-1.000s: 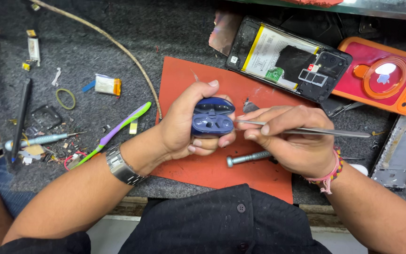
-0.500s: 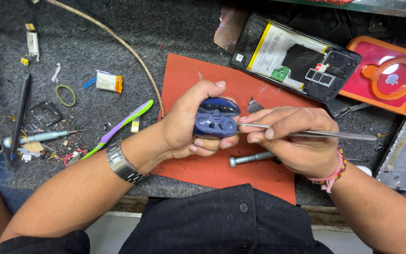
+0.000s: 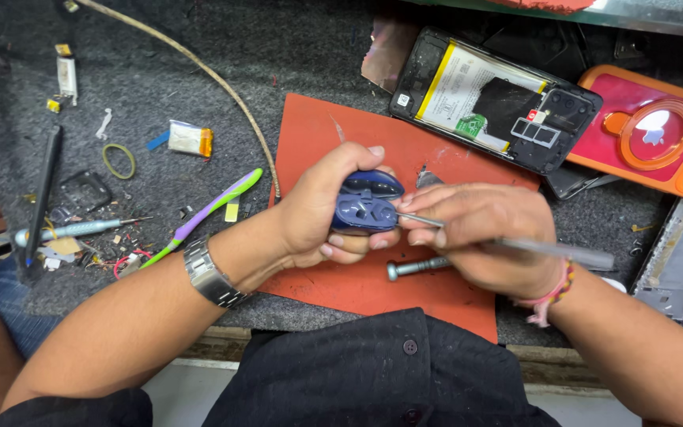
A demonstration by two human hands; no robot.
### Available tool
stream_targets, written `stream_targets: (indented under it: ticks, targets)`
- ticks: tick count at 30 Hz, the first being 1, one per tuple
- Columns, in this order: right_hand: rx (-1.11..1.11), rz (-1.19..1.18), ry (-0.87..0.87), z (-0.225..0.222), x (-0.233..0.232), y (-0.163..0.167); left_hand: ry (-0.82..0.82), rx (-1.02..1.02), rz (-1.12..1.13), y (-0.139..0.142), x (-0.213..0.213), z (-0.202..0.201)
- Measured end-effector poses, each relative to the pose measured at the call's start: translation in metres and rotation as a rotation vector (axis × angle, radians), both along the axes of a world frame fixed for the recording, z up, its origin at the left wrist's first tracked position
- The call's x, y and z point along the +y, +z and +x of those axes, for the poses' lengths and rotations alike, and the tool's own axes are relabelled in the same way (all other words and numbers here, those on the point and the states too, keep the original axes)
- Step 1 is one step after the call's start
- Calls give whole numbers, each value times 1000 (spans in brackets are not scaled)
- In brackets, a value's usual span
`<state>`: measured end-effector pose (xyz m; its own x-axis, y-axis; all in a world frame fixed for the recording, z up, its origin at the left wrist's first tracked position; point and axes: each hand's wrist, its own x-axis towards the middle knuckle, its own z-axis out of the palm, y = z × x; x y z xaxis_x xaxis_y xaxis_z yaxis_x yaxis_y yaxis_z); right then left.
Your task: The person disassembles a blue wireless earbud charging case using tweezers and a screwdriver, then uses a soldering iron to work on the internal circuit board. The person reassembles the case and places the earbuds back inside.
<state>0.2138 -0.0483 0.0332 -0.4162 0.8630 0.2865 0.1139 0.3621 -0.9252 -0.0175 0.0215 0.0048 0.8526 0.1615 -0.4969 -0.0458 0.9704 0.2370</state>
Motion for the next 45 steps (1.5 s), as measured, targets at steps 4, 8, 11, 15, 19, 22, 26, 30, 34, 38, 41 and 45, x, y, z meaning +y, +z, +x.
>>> stream_targets:
  ticks: [4, 8, 11, 15, 19, 22, 26, 30, 34, 38, 41, 45]
  targets:
    - [58, -103, 40, 7, 6, -4, -40, -7, -58, -2, 0, 3]
    - [92, -162, 31, 7, 6, -10, -62, -6, -36, -1, 2, 1]
    - [128, -195, 1, 3, 4, -12, -51, -21, -48, -1, 3, 0]
    - [231, -234, -63, -2, 0, -11, -45, -52, -56, -1, 6, 0]
    - [216, -346, -89, 4, -11, -1, -51, -47, -76, -1, 7, 1]
    - [173, -307, -151, 2, -17, -3, -39, -19, -72, 0, 7, 2]
    - [194, -252, -130, 0, -19, -10, -37, -16, -104, 1, 9, 2]
    - [246, -279, -135, 0, -20, -12, -39, -30, -92, 1, 10, 1]
    - [261, -277, -125, 0, -19, -14, -39, -63, -111, -1, 10, 0]
    - [252, -257, -106, 0, -19, -15, -40, -69, -120, -4, 9, 0]
    - [249, -239, -84, -2, -18, -13, -49, -59, -123, -6, 8, -1]
    - [184, -149, -28, -1, -10, -10, -72, -49, -90, -7, 7, 0]
